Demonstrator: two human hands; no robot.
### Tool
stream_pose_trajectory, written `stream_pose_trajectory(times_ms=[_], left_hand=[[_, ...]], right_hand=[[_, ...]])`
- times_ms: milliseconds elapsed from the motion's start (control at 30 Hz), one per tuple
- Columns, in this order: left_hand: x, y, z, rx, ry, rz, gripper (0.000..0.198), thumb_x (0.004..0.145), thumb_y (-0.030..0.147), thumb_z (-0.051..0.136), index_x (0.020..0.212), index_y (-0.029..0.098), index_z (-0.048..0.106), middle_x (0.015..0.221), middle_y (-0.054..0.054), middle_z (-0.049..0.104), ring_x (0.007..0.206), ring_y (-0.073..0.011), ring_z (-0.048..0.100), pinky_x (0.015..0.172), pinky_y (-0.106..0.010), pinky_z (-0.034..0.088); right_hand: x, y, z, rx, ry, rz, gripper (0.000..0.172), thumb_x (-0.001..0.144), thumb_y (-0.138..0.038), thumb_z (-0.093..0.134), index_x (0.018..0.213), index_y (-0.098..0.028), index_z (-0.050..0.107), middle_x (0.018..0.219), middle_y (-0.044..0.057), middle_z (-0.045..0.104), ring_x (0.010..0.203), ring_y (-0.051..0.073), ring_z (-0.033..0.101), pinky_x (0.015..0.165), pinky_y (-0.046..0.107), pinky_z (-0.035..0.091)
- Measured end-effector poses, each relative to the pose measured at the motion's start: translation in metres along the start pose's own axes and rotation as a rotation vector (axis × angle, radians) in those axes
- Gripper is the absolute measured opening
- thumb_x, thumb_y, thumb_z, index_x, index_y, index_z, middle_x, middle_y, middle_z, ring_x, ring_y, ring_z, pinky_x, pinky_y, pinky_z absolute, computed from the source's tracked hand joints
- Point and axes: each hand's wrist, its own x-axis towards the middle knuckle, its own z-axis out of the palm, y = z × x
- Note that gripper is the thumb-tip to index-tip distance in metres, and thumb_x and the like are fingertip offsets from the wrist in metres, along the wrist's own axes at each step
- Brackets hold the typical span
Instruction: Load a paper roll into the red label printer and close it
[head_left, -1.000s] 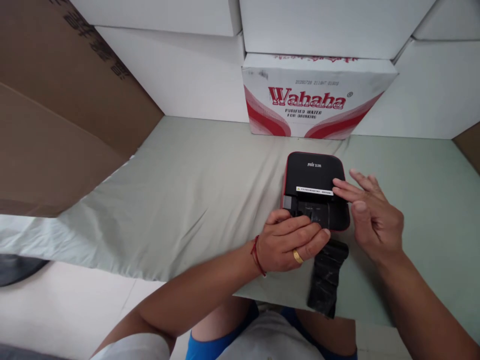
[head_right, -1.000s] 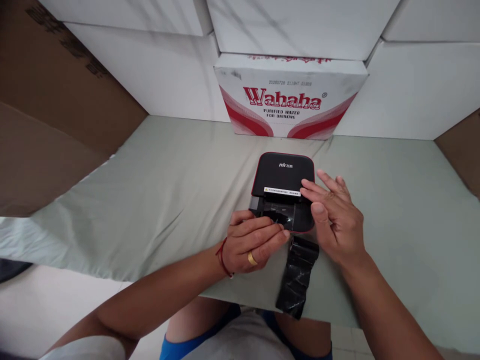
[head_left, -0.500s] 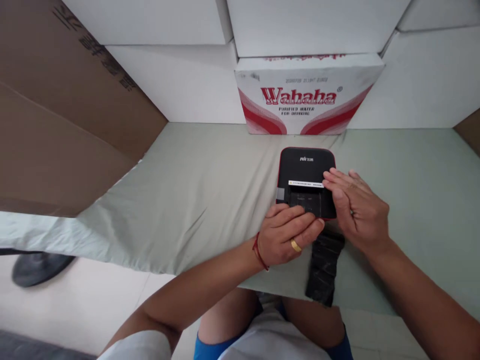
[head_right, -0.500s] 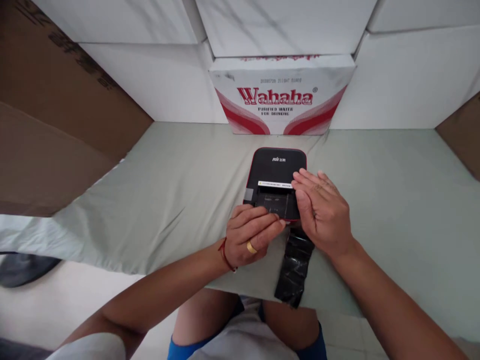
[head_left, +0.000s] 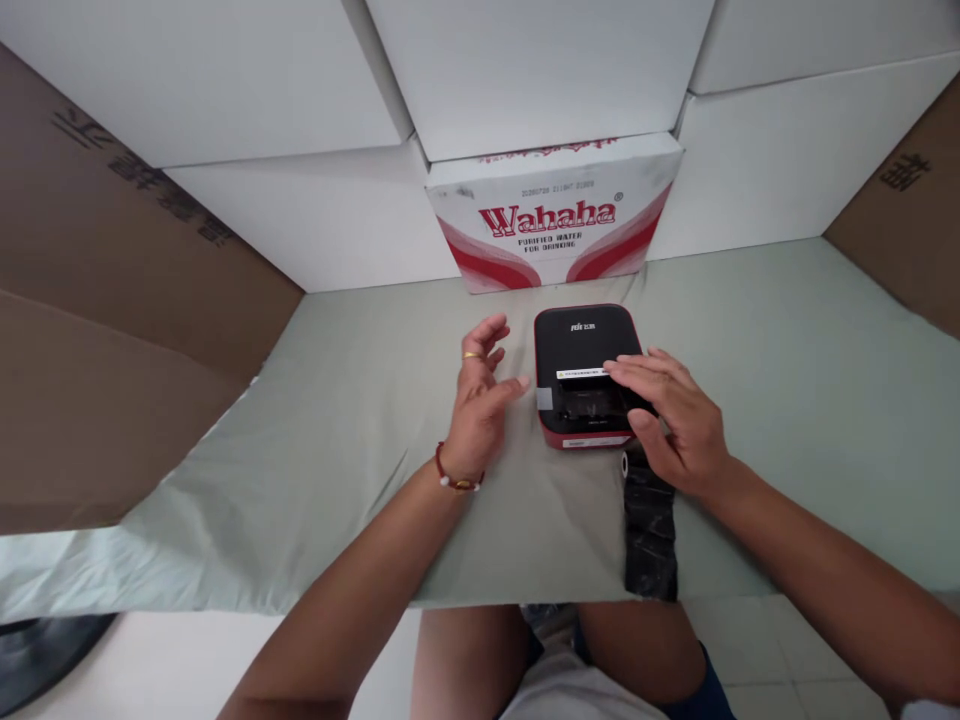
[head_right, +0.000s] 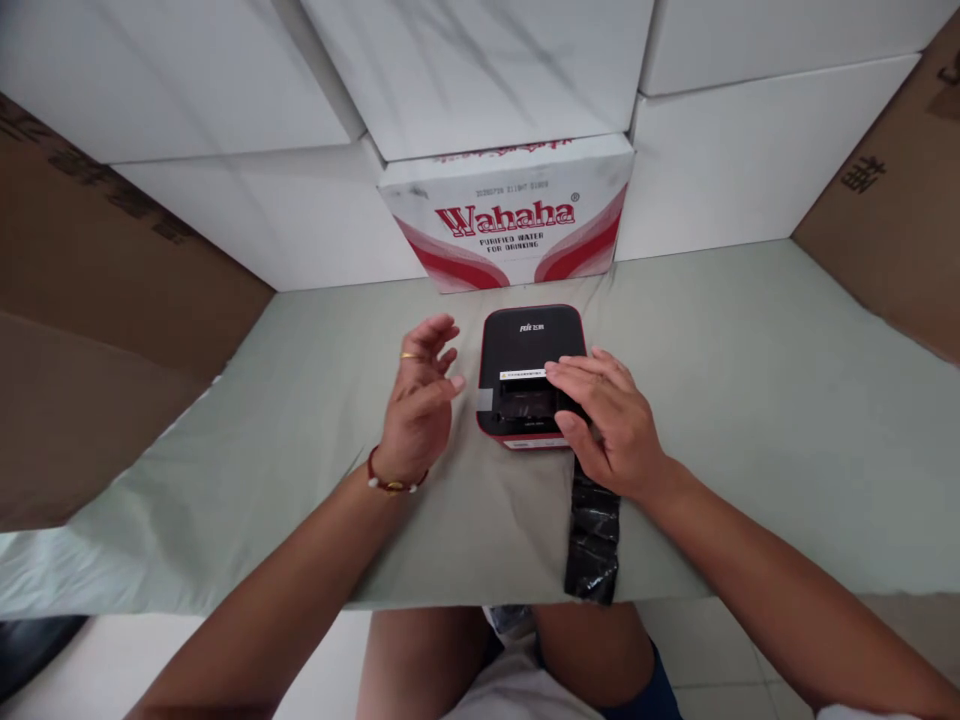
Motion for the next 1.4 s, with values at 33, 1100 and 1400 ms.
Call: stream_pose_trajectory(times_ms=[33,1100,1400], left_hand=[[0.002,-0.008,-0.001,-0.065,-0.059,-0.039,0.078,0.081,0.051,0.085,0.153,0.040,0.056,0.172,-0.003,0.052,0.165,-0.0348,0.043,0.133,-0.057,0.037],[-0.018,-0.043,0.027,-0.428,-0.253,-0.129,0.074,0.104,0.065,0.065,0.169,0.044,0.036,0.186,-0.004,0.035,0.174,-0.0279,0.033,0.143,-0.054,0.032],[-0.018,-0.044,0.034,-0.475,-0.123,-0.214,0.062,0.108,0.070,0.056,0.159,0.034,0.050,0.176,-0.009,0.048,0.168,-0.0293,0.042,0.140,-0.055,0.034]], right_hand=[[-0.001,0.000,-0.001,-0.004,0.003,-0.009,0.044,0.109,-0.028,0.054,0.151,-0.026,0.067,0.139,0.011,0.083,0.133,0.030,0.076,0.122,0.060,0.054],[0.120,0.015,0.031,-0.625,-0.880,0.223,0.025,0.088,-0.007,0.065,0.089,-0.024,0.083,0.078,0.010,0.083,0.061,0.023,0.070,0.055,0.035,0.041],[0.116,0.003,0.022,-0.679,-0.843,0.366,0.027,0.089,-0.021,0.074,0.114,-0.024,0.082,0.109,0.014,0.086,0.075,0.028,0.077,0.060,0.037,0.049]])
